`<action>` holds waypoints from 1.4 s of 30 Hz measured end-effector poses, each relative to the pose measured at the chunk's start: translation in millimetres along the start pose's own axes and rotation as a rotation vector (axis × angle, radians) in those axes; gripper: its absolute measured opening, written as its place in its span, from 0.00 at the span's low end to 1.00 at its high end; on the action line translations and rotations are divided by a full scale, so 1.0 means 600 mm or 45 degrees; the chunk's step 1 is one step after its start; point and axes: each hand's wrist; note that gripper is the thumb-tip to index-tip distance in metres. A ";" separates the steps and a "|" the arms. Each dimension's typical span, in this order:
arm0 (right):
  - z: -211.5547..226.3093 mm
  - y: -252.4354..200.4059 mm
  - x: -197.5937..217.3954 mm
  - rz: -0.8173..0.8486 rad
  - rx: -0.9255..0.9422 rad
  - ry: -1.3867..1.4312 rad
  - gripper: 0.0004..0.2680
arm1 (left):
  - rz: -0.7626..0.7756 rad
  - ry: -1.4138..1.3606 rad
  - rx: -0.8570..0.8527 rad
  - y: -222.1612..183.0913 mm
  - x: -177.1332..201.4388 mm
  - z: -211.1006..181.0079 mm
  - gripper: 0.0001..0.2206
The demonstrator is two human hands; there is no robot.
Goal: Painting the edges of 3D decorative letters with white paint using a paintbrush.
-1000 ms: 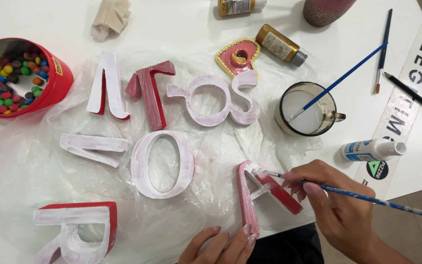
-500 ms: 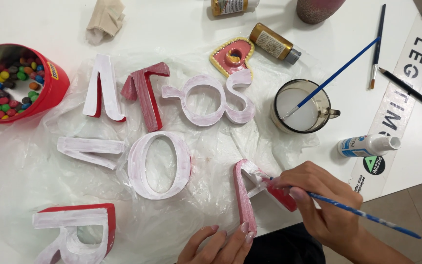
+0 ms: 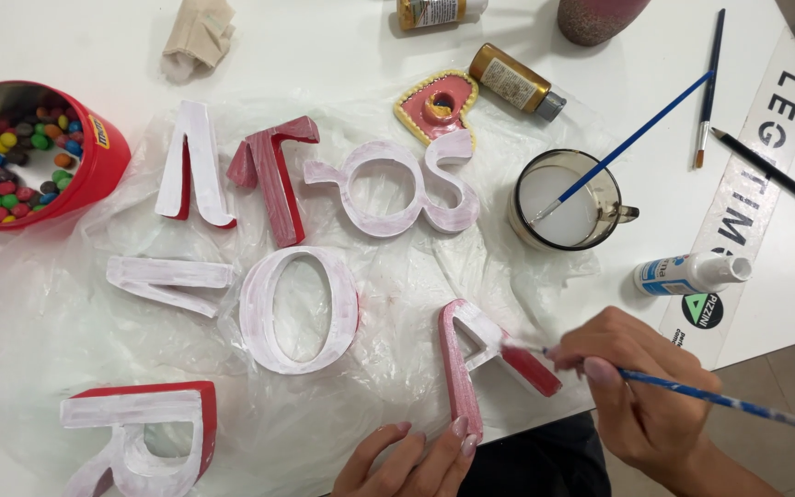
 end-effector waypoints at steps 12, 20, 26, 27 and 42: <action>-0.002 0.006 -0.005 -0.016 0.027 0.018 0.13 | -0.004 -0.015 0.003 0.004 0.000 -0.001 0.04; -0.003 0.007 -0.008 -0.016 0.002 -0.006 0.16 | -0.010 0.015 0.011 0.004 0.000 -0.002 0.06; -0.010 0.026 -0.019 0.089 0.070 0.027 0.13 | 0.018 -0.031 0.010 -0.002 0.000 -0.003 0.04; -0.011 0.021 -0.016 0.057 0.050 -0.003 0.14 | 0.022 -0.013 0.009 -0.002 0.000 -0.002 0.05; -0.003 0.029 -0.019 0.003 0.033 0.004 0.15 | 0.032 -0.021 0.011 0.000 0.005 -0.002 0.05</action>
Point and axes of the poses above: each hand's wrist, its own y-axis towards the middle knuckle, its own x-axis out of the back of the hand, z = x × y, and after that the axes turned 6 degrees about y, right-handed
